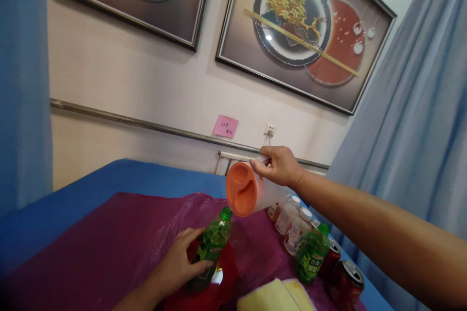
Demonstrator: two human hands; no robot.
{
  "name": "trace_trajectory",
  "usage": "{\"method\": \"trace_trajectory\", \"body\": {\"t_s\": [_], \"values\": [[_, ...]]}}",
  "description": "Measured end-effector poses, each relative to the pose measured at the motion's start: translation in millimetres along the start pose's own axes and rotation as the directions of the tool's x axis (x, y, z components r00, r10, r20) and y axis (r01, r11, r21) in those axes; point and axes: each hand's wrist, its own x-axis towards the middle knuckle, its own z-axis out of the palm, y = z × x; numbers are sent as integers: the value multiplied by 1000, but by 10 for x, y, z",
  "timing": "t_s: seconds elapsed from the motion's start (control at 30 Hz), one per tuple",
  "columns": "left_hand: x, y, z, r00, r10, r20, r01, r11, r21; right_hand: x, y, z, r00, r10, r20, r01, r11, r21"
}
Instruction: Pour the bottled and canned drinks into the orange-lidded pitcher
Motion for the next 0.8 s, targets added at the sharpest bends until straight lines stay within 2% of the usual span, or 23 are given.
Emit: {"method": "trace_trajectory", "body": {"t_s": [0.47,0.8], "values": [[-7,5,6,1000,-17,7,17,1000,17,28,-124,-4,996,-84,38,85,996,-24],[-10,-13,17,1000,4,10,-4,1000,4,36,-72,3,997,-74,16,75,996,-51]]}}
